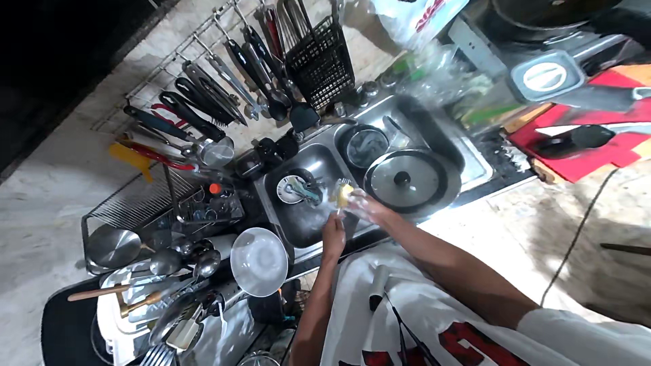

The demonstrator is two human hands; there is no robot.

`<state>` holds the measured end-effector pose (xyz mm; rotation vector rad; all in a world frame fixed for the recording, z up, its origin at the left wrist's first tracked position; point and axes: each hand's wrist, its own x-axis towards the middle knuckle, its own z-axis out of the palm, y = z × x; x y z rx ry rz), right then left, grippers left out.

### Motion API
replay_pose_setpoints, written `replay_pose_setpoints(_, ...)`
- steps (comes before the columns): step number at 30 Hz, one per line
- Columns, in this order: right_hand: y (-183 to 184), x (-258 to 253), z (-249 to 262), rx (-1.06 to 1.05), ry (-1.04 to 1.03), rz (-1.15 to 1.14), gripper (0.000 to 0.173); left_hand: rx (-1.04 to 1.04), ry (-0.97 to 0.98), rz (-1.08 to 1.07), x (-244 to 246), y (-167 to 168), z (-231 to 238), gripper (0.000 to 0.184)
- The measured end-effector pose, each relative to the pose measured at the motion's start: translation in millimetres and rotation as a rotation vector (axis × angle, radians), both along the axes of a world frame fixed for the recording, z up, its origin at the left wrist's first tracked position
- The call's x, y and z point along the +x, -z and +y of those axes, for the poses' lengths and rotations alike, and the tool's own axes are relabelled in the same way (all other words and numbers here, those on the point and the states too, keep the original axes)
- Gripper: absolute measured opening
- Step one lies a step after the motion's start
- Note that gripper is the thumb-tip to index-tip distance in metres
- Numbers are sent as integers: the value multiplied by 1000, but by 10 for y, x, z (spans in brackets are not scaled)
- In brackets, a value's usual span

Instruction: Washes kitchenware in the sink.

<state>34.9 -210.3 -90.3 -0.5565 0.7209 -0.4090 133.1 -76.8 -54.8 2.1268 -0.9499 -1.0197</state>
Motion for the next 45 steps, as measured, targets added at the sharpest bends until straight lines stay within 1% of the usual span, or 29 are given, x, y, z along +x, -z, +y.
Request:
replay_pose_setpoints(3,53,158,45,12,169,186,33,47,24,11,-64,-50,-9,35)
replay_pose_setpoints(6,46,232,66,17,202,292,36,77,4,-5,-85,-120,-81,36)
replay_pose_setpoints(9,30,181,74,-25,66,207,32,62,-48,48,-55,-79,-119,38)
replay_pose_setpoints(11,-7,177,38,-73,27,153,28,27,-61,74,-8,-51,-126,37)
replay_pose_setpoints(15,132,166,-65,-138,166,272,31,30,-33,87,-47,-105,-99,35)
replay_pose_setpoints(18,113,241,-9,-130,144,345,31,21,-68,73,-54,-135,-109,35)
replay_pose_setpoints(21,21,241,-30,-88,32,355,34,2,-83,91,-34,-108,-108,36)
replay_pose_setpoints(24,129,250,-69,-180,108,352,32,5,-67,73,-46,-153,-97,35)
replay_pose_setpoints(26,184,291,-16,-165,141,348,31,26,-72,57,-47,-161,-82,35)
replay_pose_setpoints(28,89,297,57,-100,77,341,34,9,-139,100,-52,-82,-56,34)
replay_pose_setpoints(29,-15,292,109,-75,13,329,35,-12,-211,172,-59,-33,-41,33)
replay_pose_setpoints(31,-155,275,256,-100,-92,310,37,-100,-440,389,-113,97,-15,34)
replay_pose_setpoints(32,-190,284,291,-120,-103,316,36,-154,-533,492,-134,159,-19,34)
replay_pose_setpoints(33,-200,289,281,-140,-110,335,35,-200,-595,562,-146,212,-25,32)
replay_pose_setpoints(34,-180,291,248,-169,-130,357,34,-225,-627,582,-138,248,-10,34)
replay_pose_setpoints(36,-100,293,179,-262,-245,415,36,-201,-608,511,-36,296,34,51)
replay_pose_setpoints(38,-68,311,182,-384,-431,464,40,-187,-540,412,137,347,11,56)
replay_pose_setpoints(40,-67,340,242,-496,-580,493,41,-200,-494,411,300,372,-73,52)
replay_pose_setpoints(41,-80,351,285,-522,-621,511,42,-206,-485,421,372,382,-115,47)
replay_pose_setpoints(43,-109,360,334,-513,-650,533,42,-222,-515,434,532,419,-177,35)
replay_pose_setpoints(45,-143,334,349,-486,-683,538,41,-262,-605,467,674,501,-186,31)
